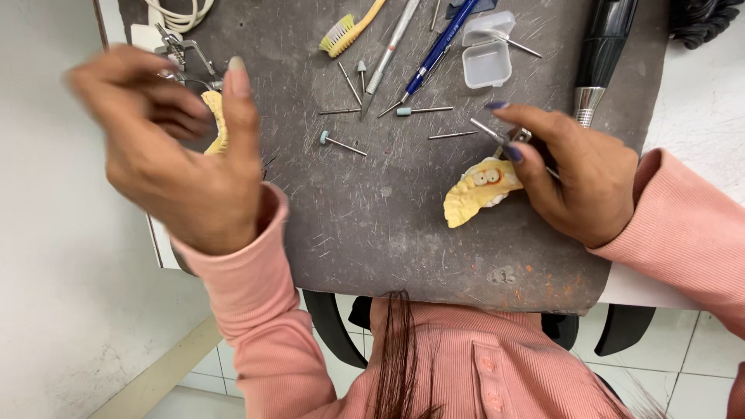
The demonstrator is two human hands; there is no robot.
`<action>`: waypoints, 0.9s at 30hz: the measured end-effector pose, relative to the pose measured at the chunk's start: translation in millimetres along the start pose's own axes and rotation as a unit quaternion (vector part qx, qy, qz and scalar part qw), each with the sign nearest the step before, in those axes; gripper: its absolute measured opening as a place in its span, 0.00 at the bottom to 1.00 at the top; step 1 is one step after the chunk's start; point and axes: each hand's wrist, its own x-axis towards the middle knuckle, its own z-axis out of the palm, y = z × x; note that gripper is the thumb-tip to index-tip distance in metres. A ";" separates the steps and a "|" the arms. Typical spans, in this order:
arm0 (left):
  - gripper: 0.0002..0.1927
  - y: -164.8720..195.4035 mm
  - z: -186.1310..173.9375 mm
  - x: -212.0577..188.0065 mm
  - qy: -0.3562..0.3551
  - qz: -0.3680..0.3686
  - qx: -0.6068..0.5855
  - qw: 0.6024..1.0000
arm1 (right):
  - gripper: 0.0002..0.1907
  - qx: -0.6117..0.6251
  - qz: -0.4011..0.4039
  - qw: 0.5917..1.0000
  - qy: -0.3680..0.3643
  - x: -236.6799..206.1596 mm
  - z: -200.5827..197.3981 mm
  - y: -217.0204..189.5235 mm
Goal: The person holds a plaster dental model with a wax occlusion rim and places artificial denture teeth onto it, pressing each tooth into position by hand and with a small metal instrument. They pick teeth one at a time from a small plastic box, adjust their placement on the wax, and at the end mount the model into a metal articulator on the bench.
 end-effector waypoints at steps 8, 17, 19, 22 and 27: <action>0.51 -40.7 20.5 -30.1 -0.073 0.018 0.042 0.996 | 0.15 -0.021 -0.042 0.994 0.099 19.5 -10.9 -11.0; 0.48 -50.6 3.6 -42.8 -0.116 -0.100 -0.006 0.988 | 0.20 0.116 -0.074 0.965 0.225 -8.1 13.9 38.5; 0.44 -45.9 -9.4 -43.9 -0.118 -0.111 -0.115 0.980 | 0.22 0.135 -0.101 0.952 0.255 -5.7 15.2 40.4; 0.38 -23.1 -23.0 -51.4 -0.097 -0.088 -0.215 0.968 | 0.25 0.182 -0.105 0.935 0.286 -0.1 8.1 26.0; 0.36 42.8 -18.5 -44.9 -0.126 0.007 -0.317 0.940 | 0.37 0.362 -0.004 0.918 0.159 9.1 -10.3 -27.4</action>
